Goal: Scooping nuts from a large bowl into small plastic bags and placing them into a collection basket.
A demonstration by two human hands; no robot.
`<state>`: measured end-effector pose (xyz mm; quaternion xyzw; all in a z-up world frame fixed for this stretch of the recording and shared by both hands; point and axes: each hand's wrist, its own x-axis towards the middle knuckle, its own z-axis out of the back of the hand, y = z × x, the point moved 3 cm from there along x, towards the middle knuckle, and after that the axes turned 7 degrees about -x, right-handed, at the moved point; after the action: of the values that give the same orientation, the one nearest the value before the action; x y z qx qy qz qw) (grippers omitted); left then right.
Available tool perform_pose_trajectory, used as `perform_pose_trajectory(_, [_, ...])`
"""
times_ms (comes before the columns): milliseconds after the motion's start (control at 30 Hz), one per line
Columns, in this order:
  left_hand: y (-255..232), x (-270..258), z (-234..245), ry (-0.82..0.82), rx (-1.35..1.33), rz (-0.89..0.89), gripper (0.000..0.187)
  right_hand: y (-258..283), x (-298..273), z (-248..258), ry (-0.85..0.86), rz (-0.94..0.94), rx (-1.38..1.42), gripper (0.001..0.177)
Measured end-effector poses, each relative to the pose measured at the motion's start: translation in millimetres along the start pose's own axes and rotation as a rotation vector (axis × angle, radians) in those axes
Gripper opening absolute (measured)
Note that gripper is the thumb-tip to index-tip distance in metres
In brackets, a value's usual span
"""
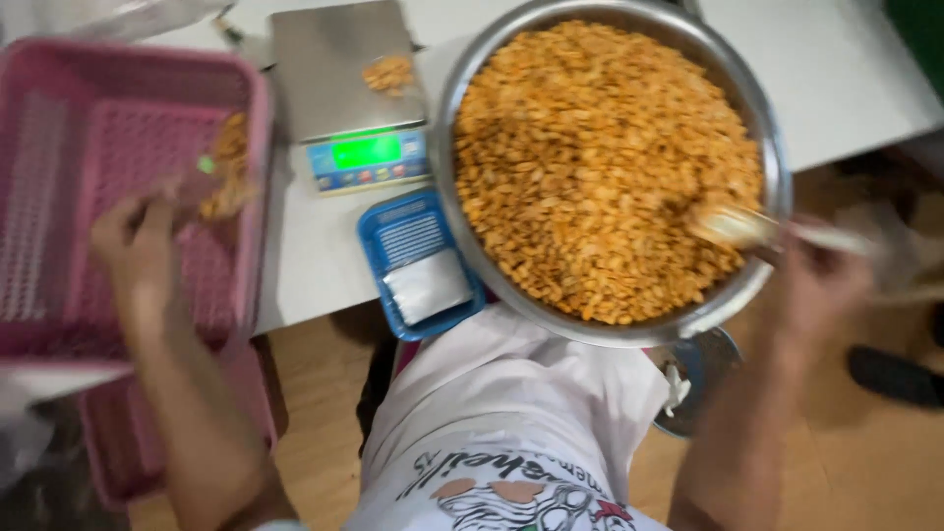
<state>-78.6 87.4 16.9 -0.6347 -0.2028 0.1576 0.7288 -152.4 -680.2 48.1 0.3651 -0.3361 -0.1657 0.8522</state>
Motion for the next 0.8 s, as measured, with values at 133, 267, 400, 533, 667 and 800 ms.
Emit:
perform_pose_trajectory(133, [5, 41, 19, -0.063, 0.065, -0.293, 0.015, -92, -12, 72, -0.130, -0.103, -0.142, 0.023])
perform_pose_trajectory(267, [33, 61, 16, -0.266, 0.250, -0.425, 0.010, -99, -6, 35, 0.014, -0.006, -0.068, 0.025])
perform_pose_trajectory(400, [64, 27, -21, -0.121, 0.685, 0.185, 0.030, -103, -2, 25, 0.127, 0.099, -0.022, 0.027])
perform_pose_trajectory(533, [-3, -16, -54, 0.044, 0.560, 0.381, 0.075, -115, -12, 45, 0.169, 0.140, -0.025, 0.029])
perform_pose_trajectory(667, [-23, -76, -124, 0.187, 0.397, -0.296, 0.028, -122, -26, 86, 0.235, 0.199, -0.047, 0.032])
perform_pose_trajectory(800, [24, -141, -192, 0.721, 0.777, -0.445, 0.048, 28, -39, 23, 0.162, 0.379, -0.236, 0.026])
